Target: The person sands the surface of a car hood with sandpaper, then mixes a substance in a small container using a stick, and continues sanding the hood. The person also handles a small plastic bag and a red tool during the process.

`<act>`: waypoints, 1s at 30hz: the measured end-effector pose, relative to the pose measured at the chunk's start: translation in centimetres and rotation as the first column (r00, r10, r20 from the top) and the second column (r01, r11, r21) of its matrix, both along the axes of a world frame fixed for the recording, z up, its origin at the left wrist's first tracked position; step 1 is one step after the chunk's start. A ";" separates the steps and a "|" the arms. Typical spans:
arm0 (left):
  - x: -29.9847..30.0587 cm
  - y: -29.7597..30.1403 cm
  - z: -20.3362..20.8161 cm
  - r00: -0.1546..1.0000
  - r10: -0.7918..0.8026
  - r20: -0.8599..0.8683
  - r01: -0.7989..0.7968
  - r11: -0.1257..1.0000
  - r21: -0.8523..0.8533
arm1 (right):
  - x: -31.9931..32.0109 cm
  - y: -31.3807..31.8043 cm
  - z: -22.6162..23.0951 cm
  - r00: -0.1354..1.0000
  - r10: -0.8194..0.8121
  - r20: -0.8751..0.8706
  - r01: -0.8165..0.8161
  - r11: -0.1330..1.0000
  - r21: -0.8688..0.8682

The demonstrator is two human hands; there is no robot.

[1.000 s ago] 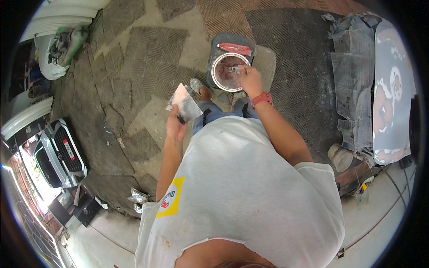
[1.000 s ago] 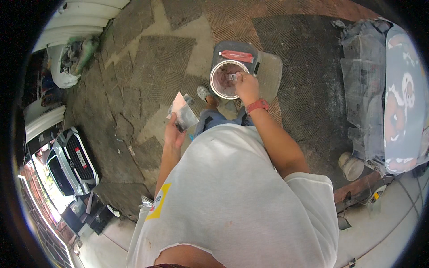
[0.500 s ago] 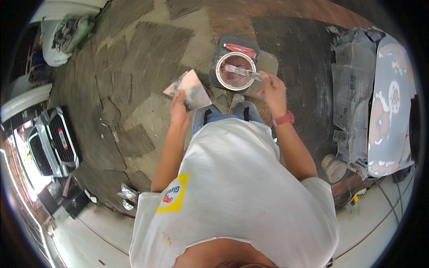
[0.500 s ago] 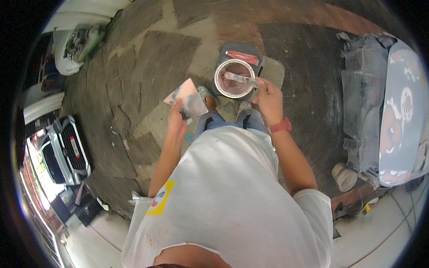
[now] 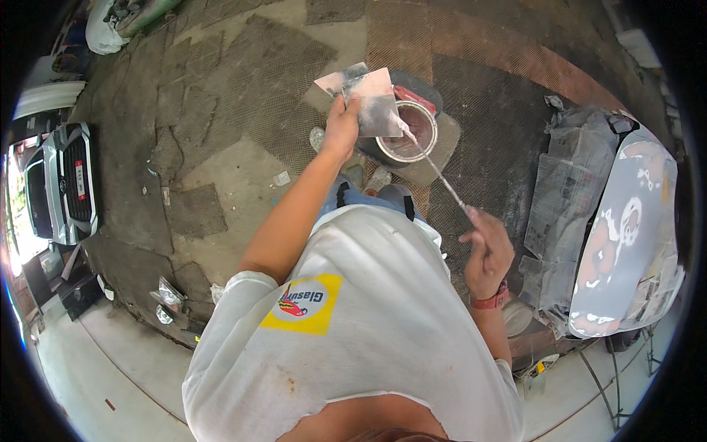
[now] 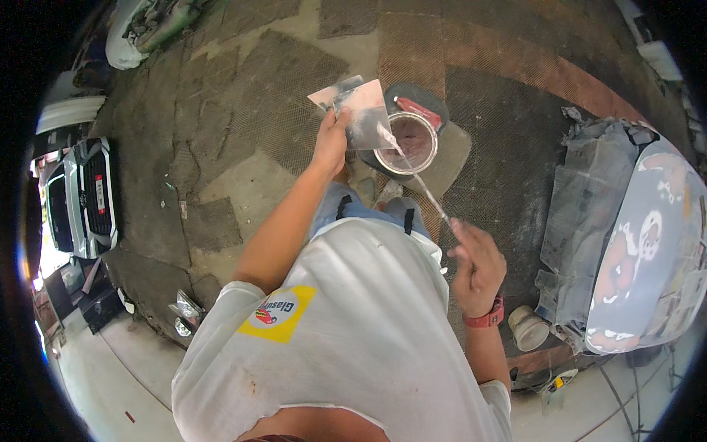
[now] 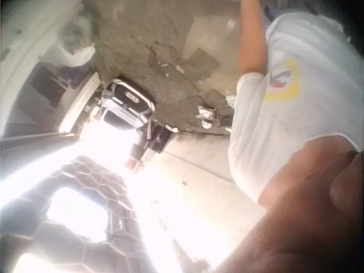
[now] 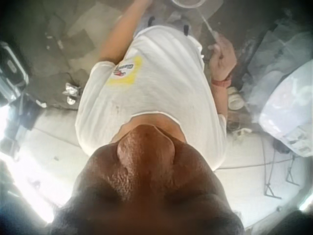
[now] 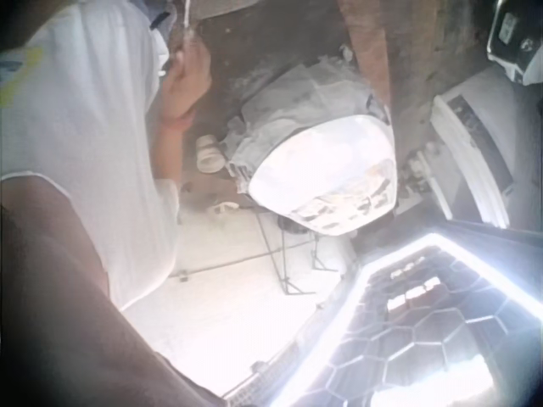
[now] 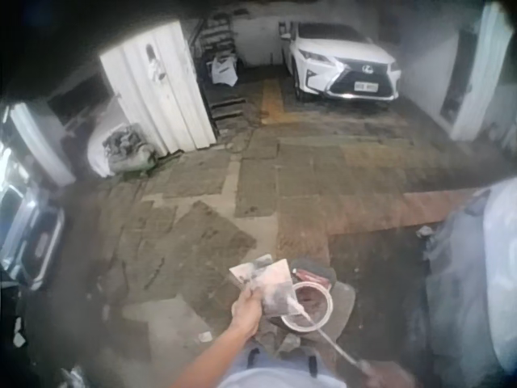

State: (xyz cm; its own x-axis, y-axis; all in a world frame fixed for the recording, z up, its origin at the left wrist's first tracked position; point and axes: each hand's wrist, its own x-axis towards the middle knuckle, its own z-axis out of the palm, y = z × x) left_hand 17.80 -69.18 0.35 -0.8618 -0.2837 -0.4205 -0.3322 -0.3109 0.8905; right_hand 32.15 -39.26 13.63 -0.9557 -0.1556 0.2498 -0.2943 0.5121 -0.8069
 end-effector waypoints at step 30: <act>1.0 2.8 0.8 0.971 -0.056 -0.231 0.098 0.980 0.173 | -3.6 -2.7 -2.1 0.941 -0.284 0.186 0.288 0.958 0.007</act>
State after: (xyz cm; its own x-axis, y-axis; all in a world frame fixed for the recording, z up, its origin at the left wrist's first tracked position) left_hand 18.83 -66.39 1.18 -0.9560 -0.1496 -0.2524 -0.1600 -0.4554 0.8758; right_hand 28.60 -41.95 11.52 -0.9887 0.1341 0.0670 0.0155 0.5362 -0.8440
